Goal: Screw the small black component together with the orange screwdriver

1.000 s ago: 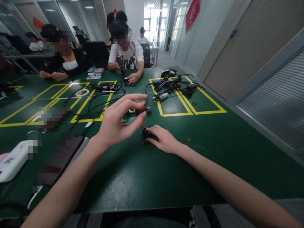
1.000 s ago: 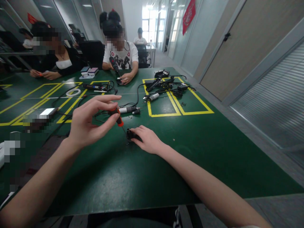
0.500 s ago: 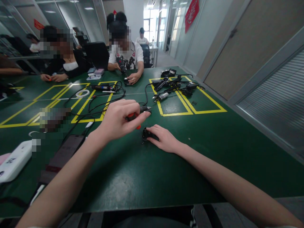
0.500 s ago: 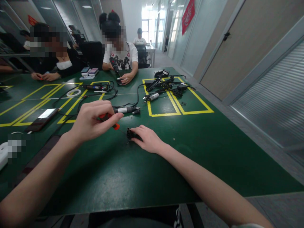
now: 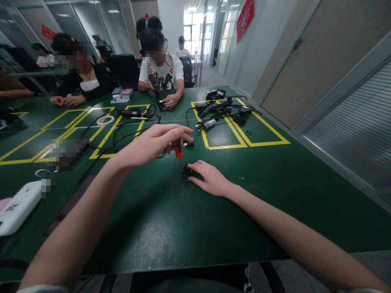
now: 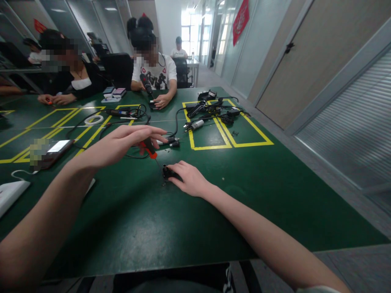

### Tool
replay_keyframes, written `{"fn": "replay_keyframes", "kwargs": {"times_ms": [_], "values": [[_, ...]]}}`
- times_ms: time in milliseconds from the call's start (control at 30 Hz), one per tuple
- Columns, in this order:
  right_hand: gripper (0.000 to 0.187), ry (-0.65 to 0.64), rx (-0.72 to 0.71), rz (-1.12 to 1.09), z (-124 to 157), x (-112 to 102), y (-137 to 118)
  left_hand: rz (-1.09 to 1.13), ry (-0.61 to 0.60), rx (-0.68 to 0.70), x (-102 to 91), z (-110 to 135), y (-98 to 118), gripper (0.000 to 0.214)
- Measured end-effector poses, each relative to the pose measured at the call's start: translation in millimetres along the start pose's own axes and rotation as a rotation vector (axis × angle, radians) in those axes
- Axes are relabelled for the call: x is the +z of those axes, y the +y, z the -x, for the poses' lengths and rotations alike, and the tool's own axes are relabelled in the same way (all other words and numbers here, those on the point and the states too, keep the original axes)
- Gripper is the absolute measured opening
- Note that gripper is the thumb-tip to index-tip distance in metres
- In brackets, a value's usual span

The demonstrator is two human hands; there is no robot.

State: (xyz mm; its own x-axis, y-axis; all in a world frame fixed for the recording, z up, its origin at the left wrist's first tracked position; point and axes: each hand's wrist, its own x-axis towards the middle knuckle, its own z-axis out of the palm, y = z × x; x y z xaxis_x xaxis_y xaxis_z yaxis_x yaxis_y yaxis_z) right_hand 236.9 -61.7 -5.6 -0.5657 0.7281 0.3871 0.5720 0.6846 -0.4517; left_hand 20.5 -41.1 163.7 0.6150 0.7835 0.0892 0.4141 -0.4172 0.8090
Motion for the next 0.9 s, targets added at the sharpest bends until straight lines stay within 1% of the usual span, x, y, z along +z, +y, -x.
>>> {"fn": "replay_keyframes", "kwargs": {"times_ms": [100,167,267,367,467,567,667,833,900], "values": [[0.03,0.003,-0.008,0.006,0,0,0,0.283,-0.11,-0.081,-2.5,-6,-5,0.038],[0.03,0.007,-0.017,0.01,0,1,1,0.458,-0.142,-0.125,-1.2,-9,-9,0.032],[0.03,0.014,-0.023,0.015,0,1,1,0.63,-0.129,-0.189,3.6,-11,-13,0.033],[0.03,0.01,-0.018,0.014,0,1,0,0.733,-0.104,-0.25,7.2,-12,-14,0.037],[0.03,0.002,-0.01,0.009,0,0,-1,0.834,-0.103,-0.283,7.0,-11,-14,0.034],[0.03,0.002,-0.005,-0.002,0,-1,-1,0.905,-0.092,-0.272,4.9,-12,-15,0.023],[0.029,0.002,-0.004,-0.005,0,-1,-1,0.92,-0.114,-0.249,2.8,-12,-15,0.015],[0.03,-0.009,-0.005,0.006,0,0,-1,0.814,-0.119,-0.182,-1.0,-11,-19,0.023],[0.03,-0.009,-0.004,0.005,0,0,-1,0.767,-0.15,-0.162,-3.0,-11,-22,0.02]]}}
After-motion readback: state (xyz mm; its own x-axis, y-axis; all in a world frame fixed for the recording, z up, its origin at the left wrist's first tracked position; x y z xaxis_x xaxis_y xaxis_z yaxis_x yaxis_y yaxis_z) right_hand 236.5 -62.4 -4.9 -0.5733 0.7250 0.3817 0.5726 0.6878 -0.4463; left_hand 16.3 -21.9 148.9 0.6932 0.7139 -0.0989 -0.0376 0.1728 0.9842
